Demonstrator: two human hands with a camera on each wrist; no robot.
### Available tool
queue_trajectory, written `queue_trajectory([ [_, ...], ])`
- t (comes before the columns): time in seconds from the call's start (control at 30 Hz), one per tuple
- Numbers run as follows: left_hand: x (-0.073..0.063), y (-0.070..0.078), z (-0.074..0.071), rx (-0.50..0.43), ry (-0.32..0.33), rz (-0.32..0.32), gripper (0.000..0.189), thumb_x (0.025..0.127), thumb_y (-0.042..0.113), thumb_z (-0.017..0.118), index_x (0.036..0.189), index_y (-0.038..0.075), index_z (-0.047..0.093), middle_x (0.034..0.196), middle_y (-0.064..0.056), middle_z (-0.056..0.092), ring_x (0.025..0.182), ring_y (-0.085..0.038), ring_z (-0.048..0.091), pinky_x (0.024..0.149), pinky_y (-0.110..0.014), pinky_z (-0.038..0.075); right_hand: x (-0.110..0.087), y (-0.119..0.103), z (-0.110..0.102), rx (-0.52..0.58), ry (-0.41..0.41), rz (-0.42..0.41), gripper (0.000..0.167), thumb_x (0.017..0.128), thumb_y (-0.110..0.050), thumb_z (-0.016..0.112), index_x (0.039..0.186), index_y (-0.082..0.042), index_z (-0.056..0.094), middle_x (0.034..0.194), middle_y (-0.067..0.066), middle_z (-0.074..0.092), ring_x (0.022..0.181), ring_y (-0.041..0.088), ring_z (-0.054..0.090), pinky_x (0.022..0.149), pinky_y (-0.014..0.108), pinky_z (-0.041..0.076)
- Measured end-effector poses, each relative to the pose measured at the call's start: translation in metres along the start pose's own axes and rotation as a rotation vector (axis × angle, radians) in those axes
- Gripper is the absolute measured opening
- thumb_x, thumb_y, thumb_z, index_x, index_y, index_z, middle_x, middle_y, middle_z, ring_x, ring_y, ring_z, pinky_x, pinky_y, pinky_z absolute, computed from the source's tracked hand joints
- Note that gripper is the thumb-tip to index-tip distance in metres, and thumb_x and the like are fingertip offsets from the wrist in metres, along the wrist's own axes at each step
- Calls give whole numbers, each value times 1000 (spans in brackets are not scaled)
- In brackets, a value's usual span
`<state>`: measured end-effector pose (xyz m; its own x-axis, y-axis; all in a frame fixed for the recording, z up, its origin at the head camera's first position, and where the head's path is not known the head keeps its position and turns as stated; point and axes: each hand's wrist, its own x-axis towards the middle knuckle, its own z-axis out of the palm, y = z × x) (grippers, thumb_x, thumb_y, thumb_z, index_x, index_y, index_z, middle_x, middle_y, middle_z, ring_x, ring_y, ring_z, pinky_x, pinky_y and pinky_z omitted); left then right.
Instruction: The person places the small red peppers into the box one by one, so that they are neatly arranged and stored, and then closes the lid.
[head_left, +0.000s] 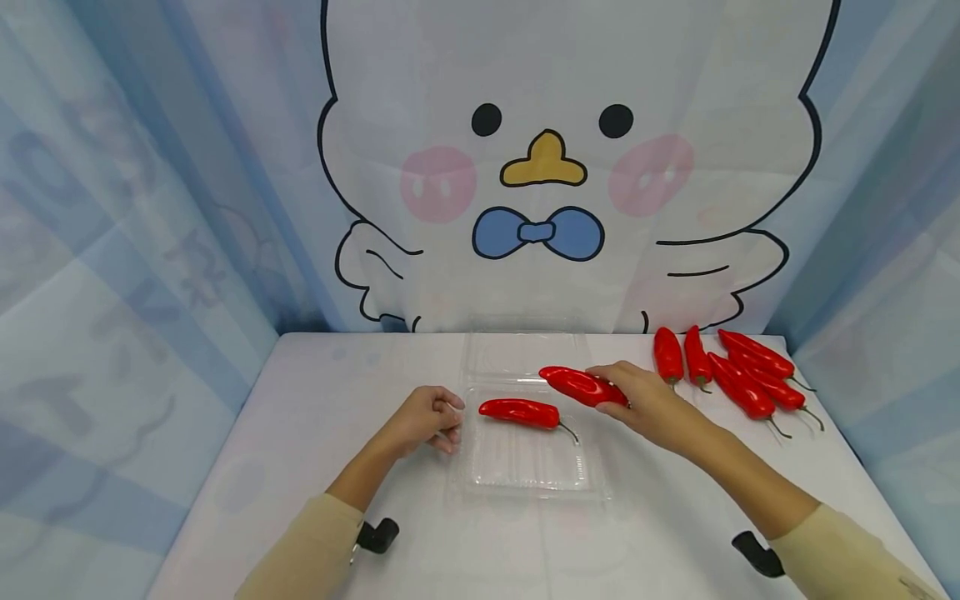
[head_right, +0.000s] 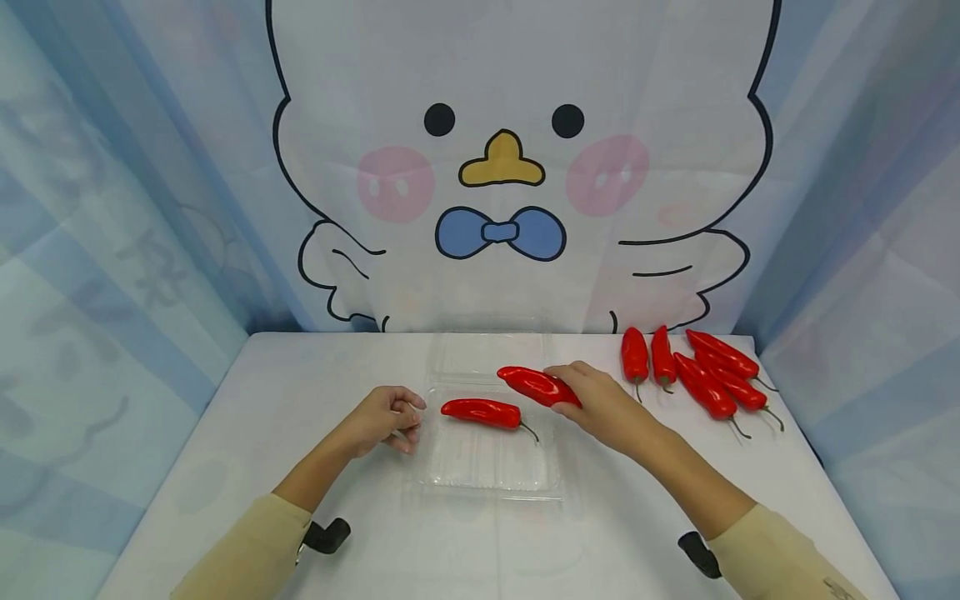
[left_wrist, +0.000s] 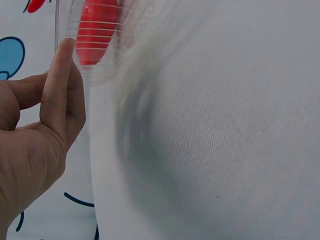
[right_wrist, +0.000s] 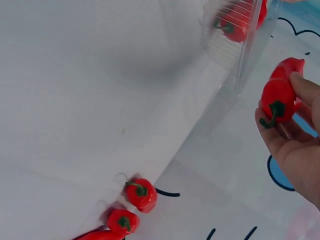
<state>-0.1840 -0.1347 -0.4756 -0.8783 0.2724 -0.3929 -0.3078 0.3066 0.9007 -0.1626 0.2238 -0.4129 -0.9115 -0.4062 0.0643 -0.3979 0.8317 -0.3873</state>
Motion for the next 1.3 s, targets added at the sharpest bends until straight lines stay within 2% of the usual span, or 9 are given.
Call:
queue_trajectory([
  [0.57,0,1,2,4,2,-2,25,100,3,65,123,-6,60,89,-16,66,65,-18,67,60,-31,64,15,-14,23,41,-51,-91,59,87,-16,84,140,-11,60,121,10,66,105,23,66,83,37,66],
  [1.03,0,-1,3,1,10,-5,25,100,3,65,123,-5,60,87,-16,67,65,-18,68,58,-31,64,23,-28,37,74,-119,-100,54,89,-16,81,140,-13,61,122,8,64,109,21,63,85,34,65],
  [1.3,0,0,2,7,7,2,25,100,3,64,123,-5,59,86,-15,67,65,-18,68,59,-32,64,27,-33,45,91,-138,-113,53,89,-17,82,139,-15,62,118,5,62,104,18,60,81,30,64],
])
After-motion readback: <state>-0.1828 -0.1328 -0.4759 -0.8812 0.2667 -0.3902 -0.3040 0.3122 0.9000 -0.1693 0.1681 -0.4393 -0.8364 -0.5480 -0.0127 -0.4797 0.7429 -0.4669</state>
